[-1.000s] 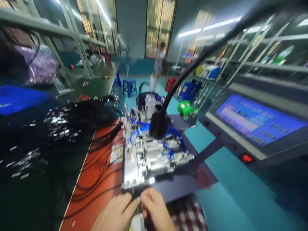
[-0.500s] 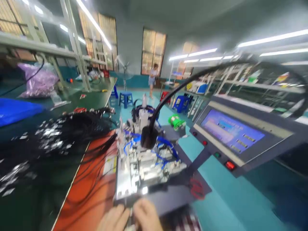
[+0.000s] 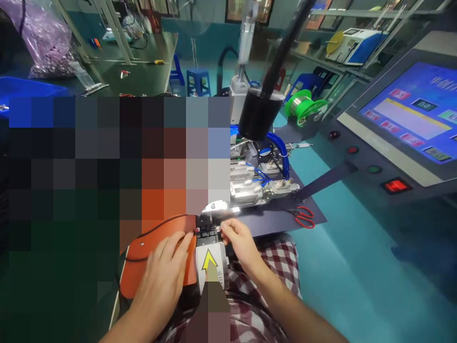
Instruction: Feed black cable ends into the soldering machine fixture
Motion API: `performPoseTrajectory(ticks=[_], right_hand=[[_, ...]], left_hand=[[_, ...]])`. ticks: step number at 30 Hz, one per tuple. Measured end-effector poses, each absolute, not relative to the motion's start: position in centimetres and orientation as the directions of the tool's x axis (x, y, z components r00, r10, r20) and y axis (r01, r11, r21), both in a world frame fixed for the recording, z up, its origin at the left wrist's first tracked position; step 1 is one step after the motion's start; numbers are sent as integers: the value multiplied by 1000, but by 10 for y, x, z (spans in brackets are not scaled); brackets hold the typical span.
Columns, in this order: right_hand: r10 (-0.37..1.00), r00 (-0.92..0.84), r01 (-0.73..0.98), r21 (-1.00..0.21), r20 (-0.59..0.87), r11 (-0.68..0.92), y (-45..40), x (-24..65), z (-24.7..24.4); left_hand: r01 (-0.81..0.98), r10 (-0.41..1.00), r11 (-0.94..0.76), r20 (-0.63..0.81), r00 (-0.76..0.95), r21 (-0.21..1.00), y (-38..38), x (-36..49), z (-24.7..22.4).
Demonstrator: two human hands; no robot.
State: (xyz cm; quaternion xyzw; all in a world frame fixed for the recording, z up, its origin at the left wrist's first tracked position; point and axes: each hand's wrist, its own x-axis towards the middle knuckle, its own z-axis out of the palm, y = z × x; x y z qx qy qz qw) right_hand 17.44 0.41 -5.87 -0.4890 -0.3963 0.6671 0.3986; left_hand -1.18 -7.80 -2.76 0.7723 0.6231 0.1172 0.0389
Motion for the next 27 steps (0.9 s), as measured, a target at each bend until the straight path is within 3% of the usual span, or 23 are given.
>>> performPoseTrajectory(ticks=[3, 8, 12, 18, 27], right_hand=[[917, -209, -142, -917, -340, -373, 4, 175, -59], [914, -224, -130, -919, -338, -372, 6, 179, -55], [909, -239, -120, -918, -342, -377, 7, 179, -54], [897, -257, -129, -907, -359, -400, 7, 179, -53], [908, -232, -68, -925, -350, -374, 6, 181, -54]], left_hand=[[965, 968, -246, 83, 238, 95, -78, -14, -29], [966, 968, -251, 27, 250, 66, -72, -18, -23], [962, 968, -244, 84, 235, 120, -63, -8, -14], [886, 934, -358, 118, 338, 294, -45, 16, -15], [893, 936, -350, 75, 343, 283, -37, 23, -14]])
